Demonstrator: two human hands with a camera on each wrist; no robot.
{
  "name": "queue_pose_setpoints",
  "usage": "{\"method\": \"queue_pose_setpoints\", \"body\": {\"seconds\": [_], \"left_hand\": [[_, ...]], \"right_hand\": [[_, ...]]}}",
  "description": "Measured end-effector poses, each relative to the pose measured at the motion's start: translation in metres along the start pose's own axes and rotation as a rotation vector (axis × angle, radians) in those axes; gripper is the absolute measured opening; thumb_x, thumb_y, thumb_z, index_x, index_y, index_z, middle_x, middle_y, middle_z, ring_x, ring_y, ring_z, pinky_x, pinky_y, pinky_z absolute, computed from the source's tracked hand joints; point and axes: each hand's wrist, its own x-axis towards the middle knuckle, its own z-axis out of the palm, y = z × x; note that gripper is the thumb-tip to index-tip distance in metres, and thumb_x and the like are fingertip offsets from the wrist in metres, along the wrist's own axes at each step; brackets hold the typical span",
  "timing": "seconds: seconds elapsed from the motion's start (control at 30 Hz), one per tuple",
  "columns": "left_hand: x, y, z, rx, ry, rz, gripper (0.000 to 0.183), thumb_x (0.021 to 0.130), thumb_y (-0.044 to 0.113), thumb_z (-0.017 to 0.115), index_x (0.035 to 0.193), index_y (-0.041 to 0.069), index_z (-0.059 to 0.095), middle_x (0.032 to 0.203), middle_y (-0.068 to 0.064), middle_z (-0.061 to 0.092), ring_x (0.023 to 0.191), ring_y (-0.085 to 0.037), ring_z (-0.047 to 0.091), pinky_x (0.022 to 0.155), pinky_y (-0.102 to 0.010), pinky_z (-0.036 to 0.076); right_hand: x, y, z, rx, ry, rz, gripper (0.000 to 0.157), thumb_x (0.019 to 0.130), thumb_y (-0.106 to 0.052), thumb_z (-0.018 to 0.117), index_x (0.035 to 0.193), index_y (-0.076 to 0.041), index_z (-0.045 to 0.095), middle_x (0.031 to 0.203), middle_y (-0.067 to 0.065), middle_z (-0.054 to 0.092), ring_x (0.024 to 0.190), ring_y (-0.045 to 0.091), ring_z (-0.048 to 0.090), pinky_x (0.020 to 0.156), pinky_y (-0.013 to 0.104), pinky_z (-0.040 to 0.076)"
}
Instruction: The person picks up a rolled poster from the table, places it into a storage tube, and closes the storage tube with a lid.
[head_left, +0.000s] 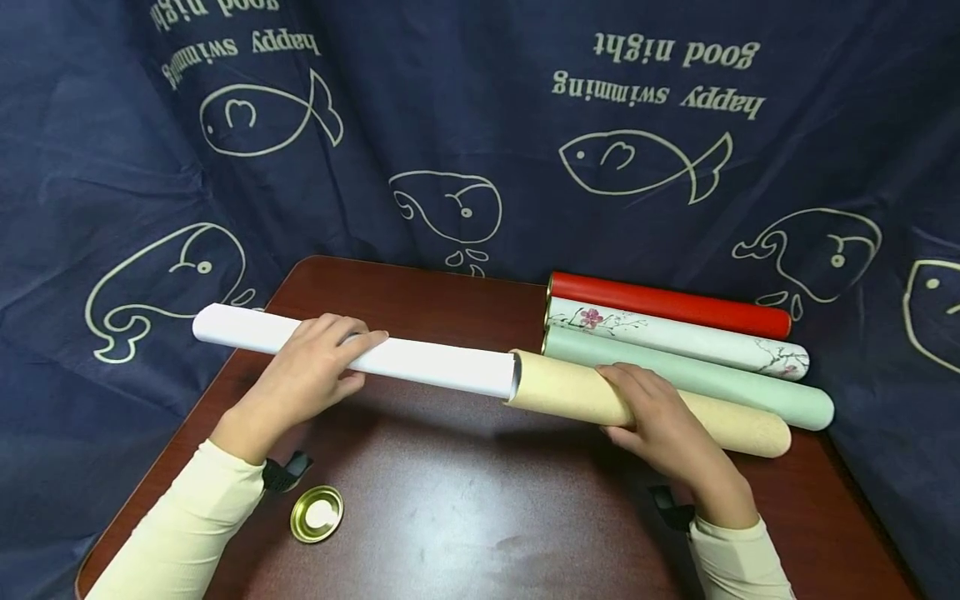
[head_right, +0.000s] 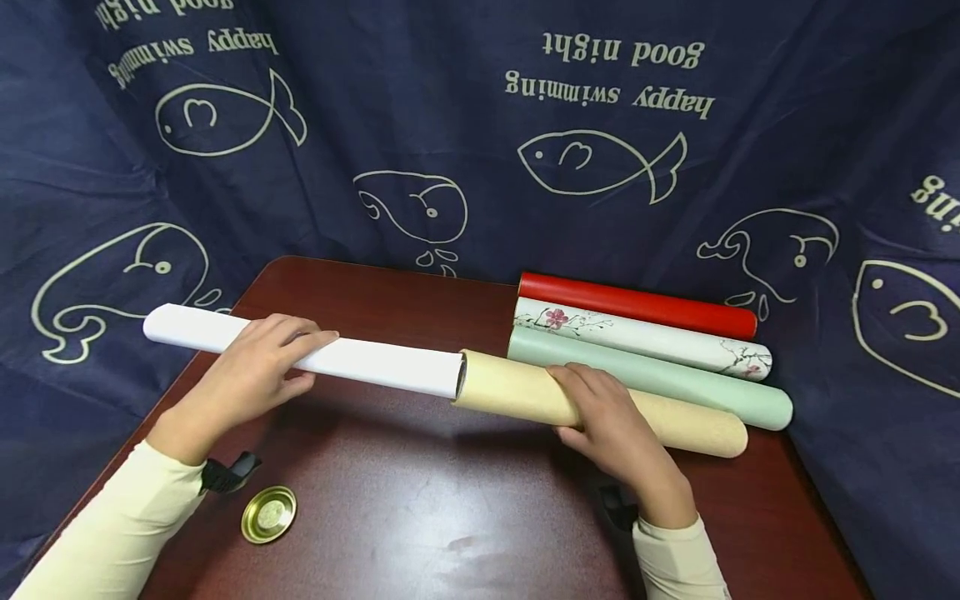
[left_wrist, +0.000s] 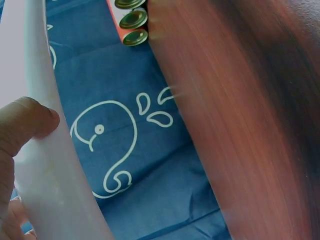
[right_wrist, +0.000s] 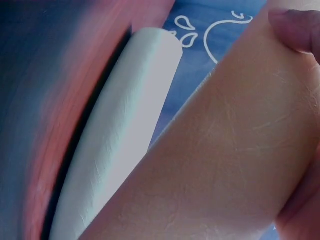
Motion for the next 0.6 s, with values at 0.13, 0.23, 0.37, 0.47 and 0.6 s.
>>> {"method": "queue_pose_setpoints", "body": {"seconds": [0.13,0.23,0.37,0.47,0.6], "left_hand": [[0.006,0.005,-0.002,0.029,-0.007,0.013,0.063,0.07,0.008,0.084,0.129,0.014,0.063,0.107,-0.01,0.06,0.099,-0.033,0.056,0.081,-0.051,0.045],[0.009,0.01,-0.003,0.058,-0.005,0.023,0.064,0.069,0.008,0.085,0.129,0.014,0.064,0.106,-0.01,0.06,0.098,-0.033,0.055,0.08,-0.051,0.044],[0.015,0.018,-0.005,0.083,0.01,0.035,0.064,0.069,0.009,0.085,0.129,0.015,0.064,0.106,-0.01,0.06,0.099,-0.034,0.055,0.079,-0.05,0.043],[0.019,0.024,-0.005,0.086,0.021,0.052,0.064,0.068,0.009,0.084,0.129,0.015,0.064,0.107,-0.01,0.059,0.099,-0.034,0.055,0.078,-0.05,0.043],[0.023,0.032,-0.003,0.086,0.036,0.078,0.065,0.068,0.01,0.083,0.129,0.013,0.064,0.107,-0.01,0.06,0.099,-0.033,0.055,0.078,-0.05,0.043]], "right_hand": [[0.002,0.001,0.002,0.0,0.015,0.014,0.077,0.064,-0.004,0.085,0.133,-0.003,0.052,0.12,0.01,0.06,0.109,0.028,0.056,0.095,0.045,0.04],[0.002,0.002,0.004,-0.003,0.017,0.038,0.079,0.062,-0.004,0.086,0.134,-0.002,0.052,0.12,0.012,0.06,0.11,0.03,0.056,0.095,0.048,0.04],[0.003,0.002,0.006,0.005,0.037,0.067,0.079,0.06,-0.003,0.086,0.132,-0.002,0.054,0.12,0.013,0.06,0.11,0.032,0.056,0.094,0.05,0.041],[0.005,0.002,0.007,0.034,0.045,0.077,0.077,0.06,-0.002,0.086,0.131,-0.003,0.056,0.119,0.011,0.061,0.109,0.031,0.057,0.094,0.048,0.041],[0.009,0.002,0.009,0.072,0.032,0.097,0.076,0.06,-0.003,0.087,0.13,-0.005,0.057,0.12,0.008,0.061,0.109,0.027,0.057,0.094,0.045,0.041]]}}
